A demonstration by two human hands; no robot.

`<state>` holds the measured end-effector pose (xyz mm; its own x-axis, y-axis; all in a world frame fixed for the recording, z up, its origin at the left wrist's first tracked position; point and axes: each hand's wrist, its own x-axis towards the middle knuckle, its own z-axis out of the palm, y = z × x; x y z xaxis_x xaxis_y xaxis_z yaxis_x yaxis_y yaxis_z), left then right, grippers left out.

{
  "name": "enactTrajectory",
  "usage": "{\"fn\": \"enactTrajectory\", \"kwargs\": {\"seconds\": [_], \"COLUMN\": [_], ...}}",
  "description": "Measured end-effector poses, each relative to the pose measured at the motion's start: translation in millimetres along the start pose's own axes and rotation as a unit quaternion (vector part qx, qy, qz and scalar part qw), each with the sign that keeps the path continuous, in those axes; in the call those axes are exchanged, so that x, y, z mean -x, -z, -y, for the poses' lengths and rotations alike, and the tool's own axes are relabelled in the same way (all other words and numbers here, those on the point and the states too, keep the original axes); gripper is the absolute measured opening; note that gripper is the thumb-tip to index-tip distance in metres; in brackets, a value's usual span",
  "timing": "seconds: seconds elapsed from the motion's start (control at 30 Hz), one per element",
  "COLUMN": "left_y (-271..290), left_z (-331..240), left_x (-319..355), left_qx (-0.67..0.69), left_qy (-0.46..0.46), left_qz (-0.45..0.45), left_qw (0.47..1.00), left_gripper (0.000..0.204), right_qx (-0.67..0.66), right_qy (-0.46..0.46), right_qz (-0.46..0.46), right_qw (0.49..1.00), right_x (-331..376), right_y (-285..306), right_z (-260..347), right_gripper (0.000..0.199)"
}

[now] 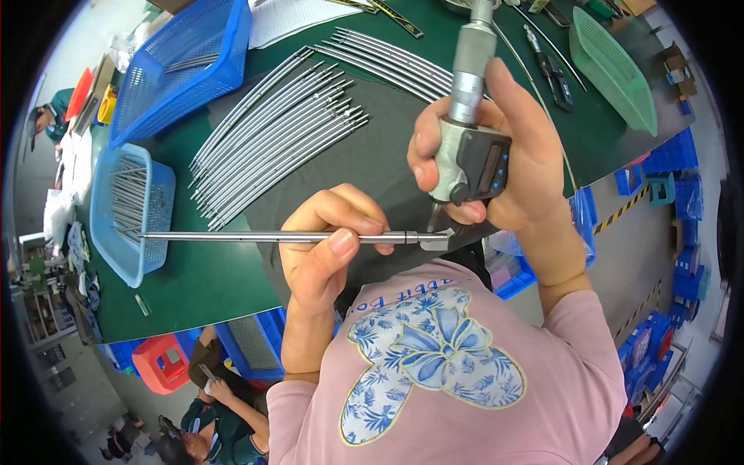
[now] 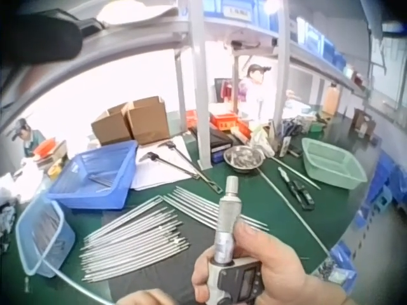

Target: Measure the diameter or length of metal rods using a digital micrometer and record the findings on a paper slip.

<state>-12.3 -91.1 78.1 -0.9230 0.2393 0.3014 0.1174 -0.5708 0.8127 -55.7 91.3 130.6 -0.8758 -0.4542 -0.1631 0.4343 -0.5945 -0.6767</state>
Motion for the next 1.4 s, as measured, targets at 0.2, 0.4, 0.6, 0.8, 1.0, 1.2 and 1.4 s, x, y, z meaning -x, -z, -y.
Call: {"fn": "enactTrajectory", "kwargs": {"seconds": [0.2,0.4,0.6,0.8,1.0,1.2,1.4], "left_y": [-0.8,-2.4,-2.0,-1.5,-0.4,0.1,0.2], "left_z": [1.3,2.1,2.2,3.3,3.0,2.3,4.6], "left_x": [-0.2,-2.4,-0.6,0.8,1.3,1.8,1.2], "left_qx": [0.001,-0.017,-0.015,-0.014,-0.023,-0.018,-0.024], "left_qy": [0.017,0.029,0.035,0.041,0.051,0.058,0.054], "left_qz": [0.007,0.016,0.015,0.012,0.013,0.015,0.012], "left_qw": [1.000,0.999,0.999,0.999,0.998,0.998,0.998], "left_gripper": [0.021,0.020,0.020,0.019,0.020,0.021,0.021], "right_qx": [-0.019,0.026,-0.011,-0.003,0.016,0.027,0.005], "right_qy": [-0.049,-0.039,-0.048,-0.021,-0.041,-0.034,-0.053], "right_qz": [-0.051,0.003,-0.004,0.012,-0.019,-0.014,-0.021], "right_qw": [0.997,0.999,0.999,1.000,0.999,0.999,0.998], "right_x": [-1.6,-2.1,-0.8,-0.1,-0.1,1.6,1.7], "right_y": [-5.5,0.5,2.5,3.8,2.2,-0.6,2.2], "right_z": [-1.0,-3.6,-6.2,-7.6,-8.0,-8.7,-9.1], "right_gripper": [0.067,0.069,0.068,0.068,0.069,0.069,0.068]}}
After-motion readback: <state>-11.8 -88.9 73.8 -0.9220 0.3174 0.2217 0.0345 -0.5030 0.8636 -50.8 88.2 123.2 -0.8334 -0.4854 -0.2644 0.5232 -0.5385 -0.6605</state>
